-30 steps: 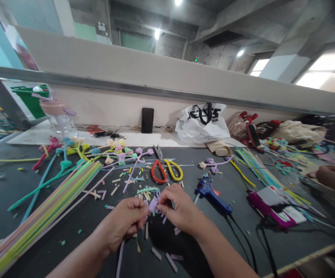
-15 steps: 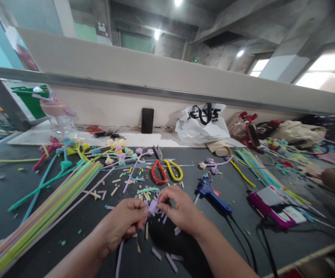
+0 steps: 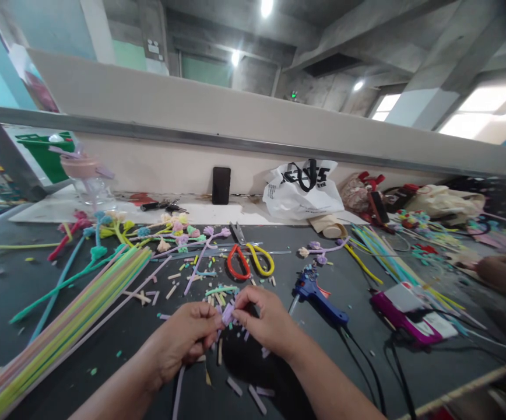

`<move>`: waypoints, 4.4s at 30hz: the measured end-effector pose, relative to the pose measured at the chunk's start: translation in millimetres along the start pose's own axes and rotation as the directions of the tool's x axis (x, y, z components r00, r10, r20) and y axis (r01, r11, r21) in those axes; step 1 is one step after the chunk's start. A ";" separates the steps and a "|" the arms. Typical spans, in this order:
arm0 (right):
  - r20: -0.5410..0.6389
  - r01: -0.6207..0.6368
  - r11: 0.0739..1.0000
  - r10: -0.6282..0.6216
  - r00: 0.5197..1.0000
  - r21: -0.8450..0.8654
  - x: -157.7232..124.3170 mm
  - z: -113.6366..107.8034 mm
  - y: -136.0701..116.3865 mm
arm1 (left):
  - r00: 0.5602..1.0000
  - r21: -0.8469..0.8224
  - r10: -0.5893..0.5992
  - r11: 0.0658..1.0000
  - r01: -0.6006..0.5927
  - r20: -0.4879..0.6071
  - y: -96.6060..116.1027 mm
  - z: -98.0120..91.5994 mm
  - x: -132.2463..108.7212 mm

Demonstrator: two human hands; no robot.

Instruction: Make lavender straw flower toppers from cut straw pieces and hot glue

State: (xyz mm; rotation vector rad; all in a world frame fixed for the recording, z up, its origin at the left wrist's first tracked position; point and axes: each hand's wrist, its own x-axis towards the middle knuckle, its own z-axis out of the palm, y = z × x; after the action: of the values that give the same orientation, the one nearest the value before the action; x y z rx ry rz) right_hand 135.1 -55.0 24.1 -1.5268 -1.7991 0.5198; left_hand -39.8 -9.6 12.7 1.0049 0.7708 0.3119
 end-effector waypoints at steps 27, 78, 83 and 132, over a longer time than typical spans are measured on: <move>0.195 -0.148 0.906 0.075 0.978 0.397 -2.5 0.4 1.0 | 0.996 -0.144 0.004 0.990 0.009 0.087 0.3 -1.0 0.9; 0.506 -0.480 0.296 -0.014 0.862 0.826 -3.4 12.8 -3.4 | 0.926 -0.291 0.309 0.885 -0.363 -0.217 9.4 19.8 -9.2; 0.529 -0.495 0.335 -0.011 0.849 0.802 -4.2 18.4 -1.0 | 0.927 -0.285 0.328 0.885 -0.369 -0.180 11.1 20.2 -8.7; 0.472 -0.488 0.291 0.128 0.872 0.823 -2.3 18.0 -5.3 | 0.627 0.584 0.778 0.526 -0.618 -0.036 3.2 2.2 -4.6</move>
State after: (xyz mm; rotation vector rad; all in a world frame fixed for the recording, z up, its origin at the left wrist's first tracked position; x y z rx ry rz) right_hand 118.5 -55.9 15.2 -0.9100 -0.9256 1.7561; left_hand -41.2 -11.9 18.1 1.8348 0.6835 1.0396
